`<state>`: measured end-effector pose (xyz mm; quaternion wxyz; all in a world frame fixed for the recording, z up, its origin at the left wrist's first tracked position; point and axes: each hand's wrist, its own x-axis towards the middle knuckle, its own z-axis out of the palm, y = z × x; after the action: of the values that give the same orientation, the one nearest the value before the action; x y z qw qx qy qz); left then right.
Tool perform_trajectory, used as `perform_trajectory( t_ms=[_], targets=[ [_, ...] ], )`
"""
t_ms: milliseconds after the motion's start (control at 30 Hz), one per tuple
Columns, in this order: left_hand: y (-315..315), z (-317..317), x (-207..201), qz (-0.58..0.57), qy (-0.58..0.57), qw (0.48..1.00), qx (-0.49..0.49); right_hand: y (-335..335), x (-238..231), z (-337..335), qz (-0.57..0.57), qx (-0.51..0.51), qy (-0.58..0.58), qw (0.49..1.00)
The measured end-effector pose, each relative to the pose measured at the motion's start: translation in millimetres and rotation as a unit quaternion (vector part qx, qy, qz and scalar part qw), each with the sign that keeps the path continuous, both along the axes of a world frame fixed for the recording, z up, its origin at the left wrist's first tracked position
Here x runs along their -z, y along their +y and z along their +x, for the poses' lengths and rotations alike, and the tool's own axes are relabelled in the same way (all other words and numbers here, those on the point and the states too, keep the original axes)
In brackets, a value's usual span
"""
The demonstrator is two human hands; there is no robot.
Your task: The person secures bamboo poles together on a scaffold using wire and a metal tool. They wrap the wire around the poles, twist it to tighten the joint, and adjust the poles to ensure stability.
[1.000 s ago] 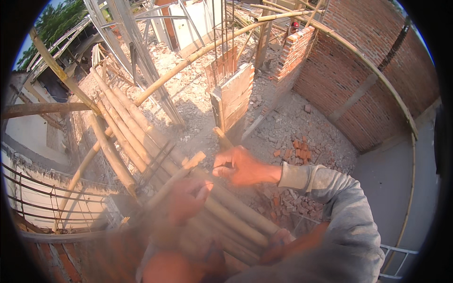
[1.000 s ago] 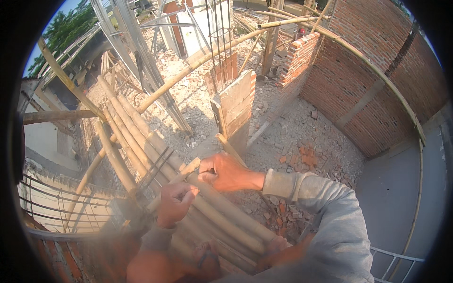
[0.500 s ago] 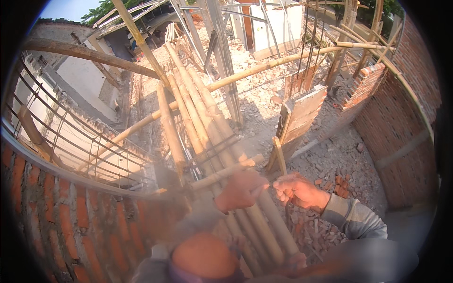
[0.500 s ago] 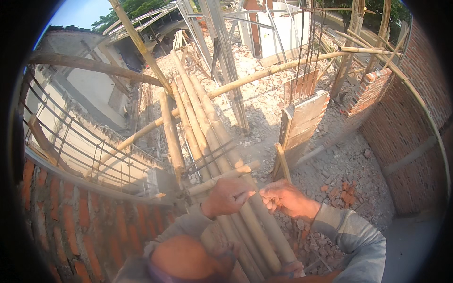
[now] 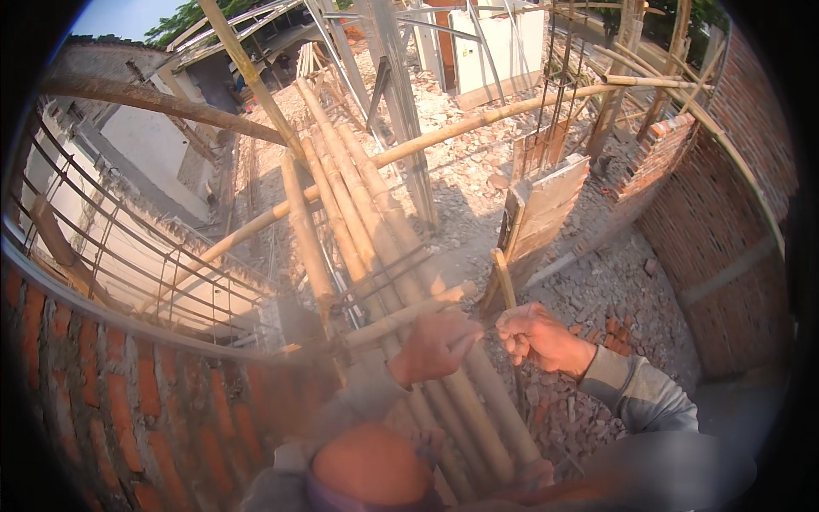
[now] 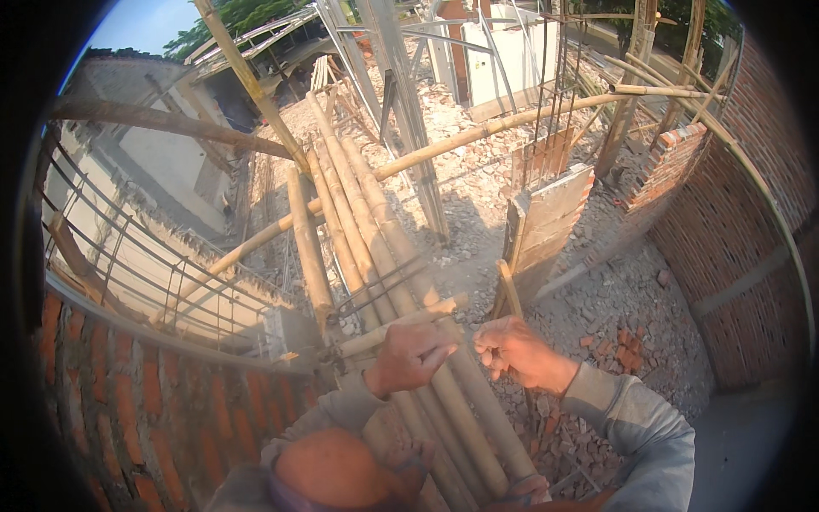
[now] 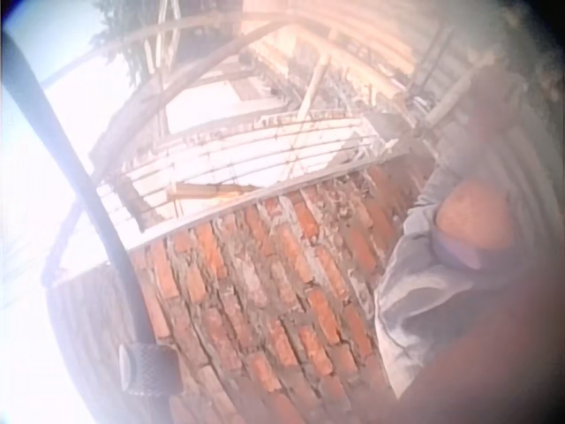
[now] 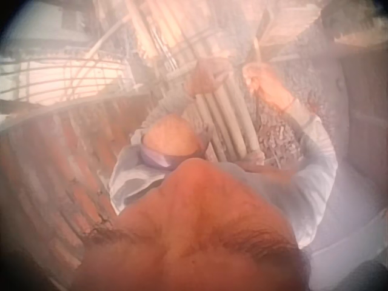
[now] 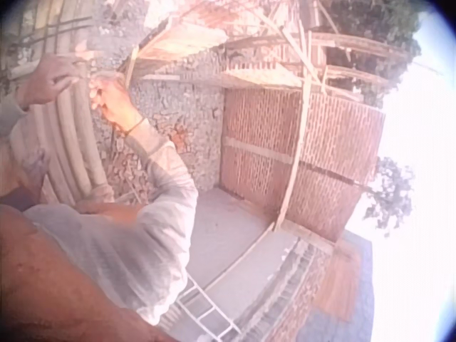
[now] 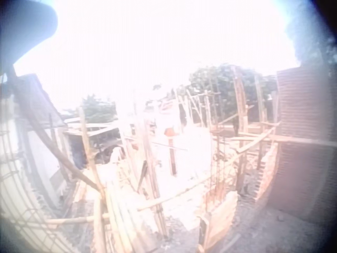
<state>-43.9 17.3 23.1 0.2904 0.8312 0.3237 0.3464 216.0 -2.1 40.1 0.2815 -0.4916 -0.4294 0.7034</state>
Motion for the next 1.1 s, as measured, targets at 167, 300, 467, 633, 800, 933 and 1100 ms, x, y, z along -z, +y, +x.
perform_trajectory(
  t_ms=[167,300,467,633,800,933,1100],
  targets=[
    [0.9,1.5,0.4,-0.032,-0.035,0.999,-0.022,-0.9,-3.5,-3.8,0.532,0.006,-0.267,0.804],
    [5.2,-0.3,2.3,0.015,-0.021,1.0,0.008,2.1,-1.0,0.0,0.336,-0.066,-0.148,0.928],
    [8.1,5.8,9.6,0.094,0.011,0.995,0.019,4.1,1.8,-0.6,0.286,-0.06,-0.199,0.935],
    [9.8,9.2,4.0,0.075,0.019,0.997,0.023,1.1,-9.8,-7.6,0.414,-0.12,-0.199,0.88],
    [47.3,-26.0,-16.5,0.091,0.016,0.996,-0.014,18.0,-27.1,35.6,0.213,-0.137,-0.162,0.954],
    [65.3,-41.5,-22.9,0.097,0.014,0.995,-0.013,8.0,-11.3,36.7,-0.011,-0.155,0.175,0.972],
    [59.0,-34.3,-29.5,0.078,0.0,0.996,0.033,-14.0,7.6,-3.5,-0.046,-0.175,0.36,0.915]
  ],
)
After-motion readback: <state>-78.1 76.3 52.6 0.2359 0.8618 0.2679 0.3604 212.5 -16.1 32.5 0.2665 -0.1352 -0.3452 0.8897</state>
